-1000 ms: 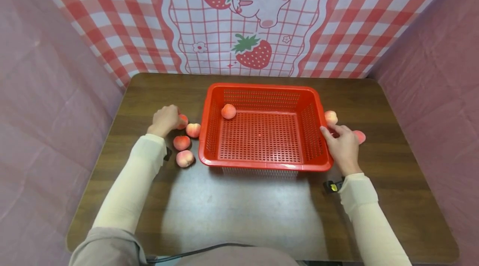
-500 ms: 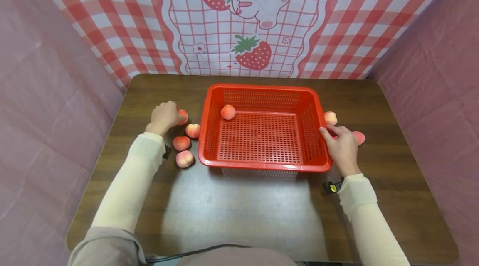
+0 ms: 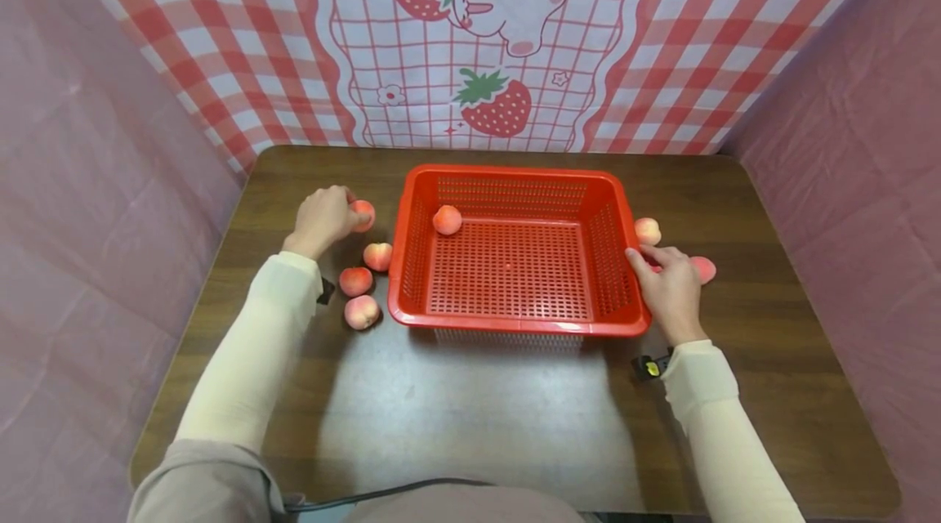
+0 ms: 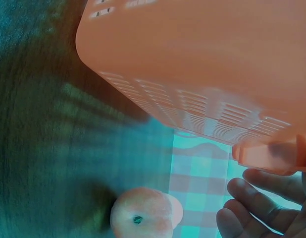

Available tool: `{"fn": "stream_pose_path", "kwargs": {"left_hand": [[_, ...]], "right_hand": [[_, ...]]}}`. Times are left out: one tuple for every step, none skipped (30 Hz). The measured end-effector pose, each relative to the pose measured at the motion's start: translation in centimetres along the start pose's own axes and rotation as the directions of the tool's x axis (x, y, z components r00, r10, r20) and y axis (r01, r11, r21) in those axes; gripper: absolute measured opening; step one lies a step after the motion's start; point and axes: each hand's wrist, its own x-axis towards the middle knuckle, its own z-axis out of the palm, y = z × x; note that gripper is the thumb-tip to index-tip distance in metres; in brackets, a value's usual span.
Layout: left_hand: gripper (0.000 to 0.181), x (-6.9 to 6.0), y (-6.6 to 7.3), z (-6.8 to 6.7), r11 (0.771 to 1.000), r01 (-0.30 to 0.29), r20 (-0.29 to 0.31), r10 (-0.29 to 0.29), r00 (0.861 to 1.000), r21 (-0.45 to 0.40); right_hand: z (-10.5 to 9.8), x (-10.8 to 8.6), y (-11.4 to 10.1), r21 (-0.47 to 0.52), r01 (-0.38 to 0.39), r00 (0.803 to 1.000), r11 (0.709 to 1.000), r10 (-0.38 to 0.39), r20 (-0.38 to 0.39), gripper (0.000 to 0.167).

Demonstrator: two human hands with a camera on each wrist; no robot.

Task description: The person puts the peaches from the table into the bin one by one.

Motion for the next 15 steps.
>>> {"fn": "stream_pose_path", "kwargs": {"left_hand": [[0.044,0.0,0.0,-0.1,1.0,-0.006,-0.01,0.006,1.0,-0.006],[0.044,0.0,0.1,-0.1,1.0,-0.013,-0.021,0.013,1.0,-0.012],[0.045,0.0,0.1,-0.2,1.0,-0.019,-0.034,0.018,0.999,-0.018],[0.045,-0.1,0.2,-0.3,0.999,-0.024,-0.048,0.023,0.999,-0.022],[0.045,-0.1,0.2,-0.4,0.999,-0.027,-0.059,0.025,0.998,-0.027],[0.045,-0.1,0.3,-0.5,0.999,-0.03,-0.068,0.028,0.997,-0.03],[0.045,-0.1,0.3,-0.6,0.999,-0.033,-0.075,0.031,0.997,-0.032],[0.045,-0.1,0.4,-0.7,0.999,-0.036,-0.077,0.033,0.996,-0.035],[0.045,-0.1,0.5,-0.8,0.999,-0.038,-0.079,0.035,0.996,-0.038],[0.044,-0.1,0.5,-0.8,0.998,-0.04,-0.079,0.037,0.996,-0.04],[0.044,-0.1,0.6,-1.0,0.998,-0.042,-0.079,0.039,0.996,-0.043],[0.044,-0.1,0.7,-1.1,0.998,-0.042,-0.079,0.038,0.996,-0.047],[0.044,-0.2,0.8,-1.2,0.998,-0.043,-0.082,0.038,0.996,-0.052],[0.044,-0.2,0.9,-1.3,0.997,-0.044,-0.086,0.039,0.996,-0.056],[0.044,-0.2,1.1,-1.4,0.997,-0.046,-0.093,0.04,0.995,-0.058]], "right_hand": [[0.0,0.0,0.0,0.003,0.003,1.0,1.0,-0.003,-0.004,0.039],[0.0,0.0,0.0,0.004,0.007,1.0,1.0,-0.007,-0.007,0.038],[0.1,0.1,0.0,0.004,0.012,1.0,1.0,-0.012,-0.013,0.038],[0.1,0.1,0.0,0.001,0.015,1.0,1.0,-0.015,-0.016,0.037],[0.1,0.1,0.0,0.0,0.018,1.0,1.0,-0.018,-0.019,0.037],[0.1,0.1,0.0,-0.002,0.023,1.0,1.0,-0.023,-0.022,0.037],[0.1,0.1,0.0,-0.001,0.024,0.999,1.0,-0.024,-0.023,0.036],[0.1,0.1,0.0,-0.003,0.025,0.999,1.0,-0.025,-0.024,0.036],[0.1,0.1,0.0,-0.004,0.026,0.999,1.0,-0.026,-0.026,0.036],[0.2,0.1,0.1,-0.002,0.025,0.999,1.0,-0.025,-0.026,0.036],[0.2,0.1,0.1,-0.001,0.023,0.999,1.0,-0.023,-0.027,0.036],[0.2,0.1,0.1,0.0,0.023,0.999,1.0,-0.023,-0.028,0.036],[0.3,0.0,0.1,0.0,0.022,0.999,1.0,-0.022,-0.028,0.036],[0.3,0.0,0.1,0.0,0.022,0.999,1.0,-0.022,-0.03,0.036],[0.3,0.0,0.1,0.0,0.022,0.999,1.0,-0.021,-0.03,0.036]]}}
